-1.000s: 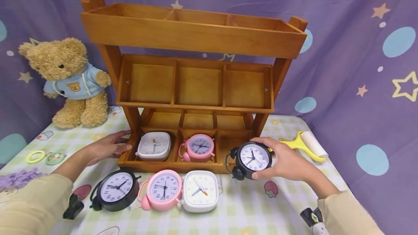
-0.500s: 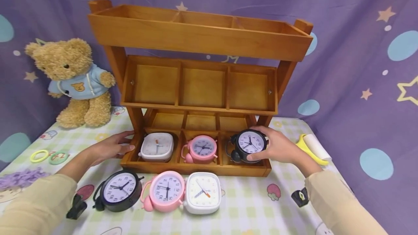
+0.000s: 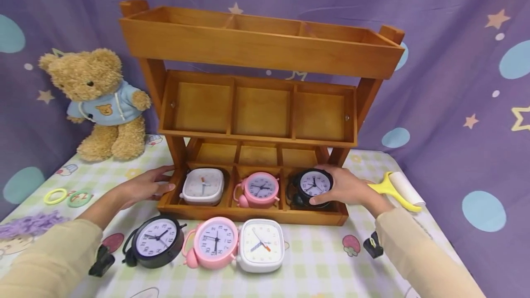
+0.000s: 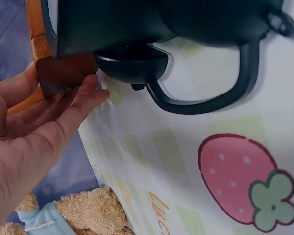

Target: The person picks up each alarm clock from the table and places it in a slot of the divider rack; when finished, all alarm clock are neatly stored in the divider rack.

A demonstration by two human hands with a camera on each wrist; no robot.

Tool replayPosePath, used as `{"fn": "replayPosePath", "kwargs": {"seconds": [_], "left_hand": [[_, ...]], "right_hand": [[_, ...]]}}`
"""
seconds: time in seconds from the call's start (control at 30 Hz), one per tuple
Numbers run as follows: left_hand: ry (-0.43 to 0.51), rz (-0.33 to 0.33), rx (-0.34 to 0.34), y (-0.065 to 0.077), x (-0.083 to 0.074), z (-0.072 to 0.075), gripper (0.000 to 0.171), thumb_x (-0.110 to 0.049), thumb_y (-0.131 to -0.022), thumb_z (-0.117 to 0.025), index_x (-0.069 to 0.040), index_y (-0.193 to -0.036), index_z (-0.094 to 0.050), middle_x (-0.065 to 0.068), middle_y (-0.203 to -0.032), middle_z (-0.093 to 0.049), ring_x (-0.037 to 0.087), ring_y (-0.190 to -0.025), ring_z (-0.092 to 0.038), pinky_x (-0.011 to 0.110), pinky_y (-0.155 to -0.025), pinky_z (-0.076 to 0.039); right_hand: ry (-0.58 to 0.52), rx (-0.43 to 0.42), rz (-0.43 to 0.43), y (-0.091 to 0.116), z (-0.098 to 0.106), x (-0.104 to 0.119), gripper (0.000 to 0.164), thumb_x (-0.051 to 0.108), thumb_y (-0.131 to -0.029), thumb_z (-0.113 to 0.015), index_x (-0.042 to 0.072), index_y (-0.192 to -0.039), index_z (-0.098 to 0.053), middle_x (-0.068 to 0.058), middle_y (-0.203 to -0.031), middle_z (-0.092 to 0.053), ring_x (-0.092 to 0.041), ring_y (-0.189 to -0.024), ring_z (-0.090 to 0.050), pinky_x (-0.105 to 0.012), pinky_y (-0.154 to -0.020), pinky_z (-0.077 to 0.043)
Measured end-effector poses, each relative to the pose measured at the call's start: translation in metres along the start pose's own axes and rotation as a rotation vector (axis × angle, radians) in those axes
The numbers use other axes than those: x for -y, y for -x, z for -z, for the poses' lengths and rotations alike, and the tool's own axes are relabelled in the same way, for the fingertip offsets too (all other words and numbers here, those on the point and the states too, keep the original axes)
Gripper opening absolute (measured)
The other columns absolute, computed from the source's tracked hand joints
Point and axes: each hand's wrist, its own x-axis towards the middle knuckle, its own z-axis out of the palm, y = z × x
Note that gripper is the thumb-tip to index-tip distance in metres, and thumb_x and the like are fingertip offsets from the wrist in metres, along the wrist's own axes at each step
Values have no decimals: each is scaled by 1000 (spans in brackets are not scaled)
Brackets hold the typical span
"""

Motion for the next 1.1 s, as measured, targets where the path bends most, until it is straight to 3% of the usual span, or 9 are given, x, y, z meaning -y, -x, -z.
{"fn": "replayPosePath", "kwargs": {"seconds": [0.37, 0.7, 1.1], "left_hand": [[15, -21, -13, 0, -1, -3, 71, -2, -101, -51, 14, -155, -9, 47, -147, -29, 56, -132, -42, 61, -101, -47], [1, 3, -8, -1, 0, -2, 71, -3, -101, -50, 13, -156, -8, 47, -148, -27, 56, -133, -41, 63, -104, -44], [9, -9, -21, 3, -2, -2, 70, -2, -101, -51, 14, -155, -9, 47, -147, -28, 57, -134, -40, 62, -102, -46]], "right_hand": [[-8, 60, 0, -13, -10, 1, 90, 41, -71, -92, -5, -138, -54, -14, -123, -66, -30, -111, -61, -52, -98, -48], [29, 122, -45, -15, -9, 3, 95, 43, -72, -91, -7, -142, -50, -15, -124, -65, -31, -112, -60, -53, -100, -47], [161, 193, -3, -18, -8, 7, 96, 45, -74, -89, -11, -140, -49, -21, -127, -63, -35, -113, -60, -55, -101, -47]]}}
